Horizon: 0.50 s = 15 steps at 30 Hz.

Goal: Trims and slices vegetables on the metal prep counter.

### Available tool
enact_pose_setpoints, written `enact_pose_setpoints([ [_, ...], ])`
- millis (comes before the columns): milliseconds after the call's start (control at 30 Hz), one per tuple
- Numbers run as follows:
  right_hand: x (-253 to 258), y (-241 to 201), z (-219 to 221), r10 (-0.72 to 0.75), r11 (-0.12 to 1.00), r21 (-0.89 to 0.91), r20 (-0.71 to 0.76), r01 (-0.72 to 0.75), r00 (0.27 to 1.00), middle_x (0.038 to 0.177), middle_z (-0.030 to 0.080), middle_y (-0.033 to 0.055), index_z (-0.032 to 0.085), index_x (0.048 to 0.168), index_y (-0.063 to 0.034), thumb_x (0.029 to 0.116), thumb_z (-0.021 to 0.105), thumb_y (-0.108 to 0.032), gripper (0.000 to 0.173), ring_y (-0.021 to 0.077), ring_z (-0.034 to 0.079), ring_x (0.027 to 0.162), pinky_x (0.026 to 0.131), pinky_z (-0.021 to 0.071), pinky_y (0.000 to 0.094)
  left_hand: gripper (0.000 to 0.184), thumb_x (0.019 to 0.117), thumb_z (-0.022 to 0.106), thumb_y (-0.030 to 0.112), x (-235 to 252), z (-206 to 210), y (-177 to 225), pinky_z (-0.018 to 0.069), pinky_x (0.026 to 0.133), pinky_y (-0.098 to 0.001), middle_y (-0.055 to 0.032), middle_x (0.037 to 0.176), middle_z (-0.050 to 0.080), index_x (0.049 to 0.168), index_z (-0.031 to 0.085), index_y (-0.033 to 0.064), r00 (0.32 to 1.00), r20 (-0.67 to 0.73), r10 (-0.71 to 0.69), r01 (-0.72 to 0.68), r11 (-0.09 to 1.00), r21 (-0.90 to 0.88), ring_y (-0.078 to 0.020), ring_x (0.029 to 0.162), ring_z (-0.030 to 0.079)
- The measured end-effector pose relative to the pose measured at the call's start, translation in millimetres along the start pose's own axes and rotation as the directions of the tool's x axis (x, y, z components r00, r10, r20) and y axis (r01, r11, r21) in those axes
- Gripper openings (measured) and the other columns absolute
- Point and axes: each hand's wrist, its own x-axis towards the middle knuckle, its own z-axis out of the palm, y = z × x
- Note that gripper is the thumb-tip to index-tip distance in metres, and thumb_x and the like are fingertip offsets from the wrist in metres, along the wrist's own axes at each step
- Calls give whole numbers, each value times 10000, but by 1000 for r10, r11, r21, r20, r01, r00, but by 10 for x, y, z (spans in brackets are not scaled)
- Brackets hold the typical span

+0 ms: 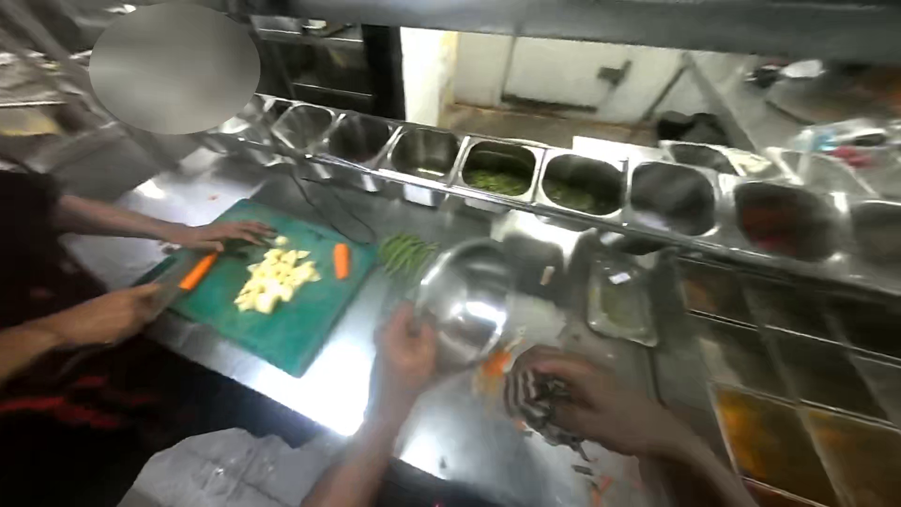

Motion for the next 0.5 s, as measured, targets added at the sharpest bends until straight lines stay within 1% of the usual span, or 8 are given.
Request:
enact_pose_setpoints([
  [67,-180,38,-259,64,998,5,-202,-65,977,1184,691,5,712,1200,-163,874,685,-183,327,131,663,1076,931,575,415,228,942,676,200,133,33,-85,440,460,-254,32,594,494,782,561,87,992,-53,-112,112,994,-13,-59,472,463],
  [100,-214,32,-364,119,991,-26,-319,-134,940,1150,697,-31,718,1174,-195,853,691,-186,322,104,672,1031,889,591,398,238,942,686,189,194,72,-144,417,457,-248,36,592,472,778,540,96,985,-80,-155,153,988,-31,-61,468,438],
  [133,-191,30,-458,160,978,-52,-431,-202,888,1120,702,-33,723,1157,-200,827,702,-165,332,111,680,991,847,598,409,255,948,694,177,258,122,-203,401,457,-246,32,598,457,780,518,103,977,-90,-193,189,981,-53,-69,470,423],
  [200,-8,78,-616,187,953,-90,-576,-290,796,1151,684,63,705,1203,-124,833,735,-84,374,212,673,1004,842,575,507,234,958,708,179,358,237,-298,418,478,-293,-8,627,483,827,543,78,961,-73,-267,262,963,-65,-110,492,449],
  [300,558,393,-730,216,900,-173,-621,-401,753,1271,648,189,650,1302,-57,877,734,-41,434,369,635,1156,968,507,624,183,959,731,193,424,421,-452,475,521,-377,-69,688,558,923,622,50,933,-41,-359,354,931,-85,-179,544,517],
  [367,981,781,-730,255,860,-212,-609,-464,751,1316,631,201,668,1289,-61,879,716,-26,414,398,616,1204,1001,492,620,191,955,730,180,437,525,-538,461,511,-354,-51,667,531,893,601,53,930,-46,-363,358,929,-91,-162,532,499],
  [433,1278,1219,-686,394,775,-208,-580,-597,713,1387,595,191,665,1316,-103,886,720,-67,435,418,573,1260,1021,479,618,192,952,727,159,435,552,-592,459,506,-321,-28,648,518,867,587,60,931,-58,-359,354,931,-88,-132,523,497],
  [500,1448,1555,-634,571,655,-177,-522,-735,634,1415,566,241,598,1405,-111,913,721,-172,512,469,552,1283,1000,482,655,195,945,724,124,490,563,-623,442,510,-293,-12,640,494,850,565,60,929,-65,-364,358,930,-87,-110,522,477],
])
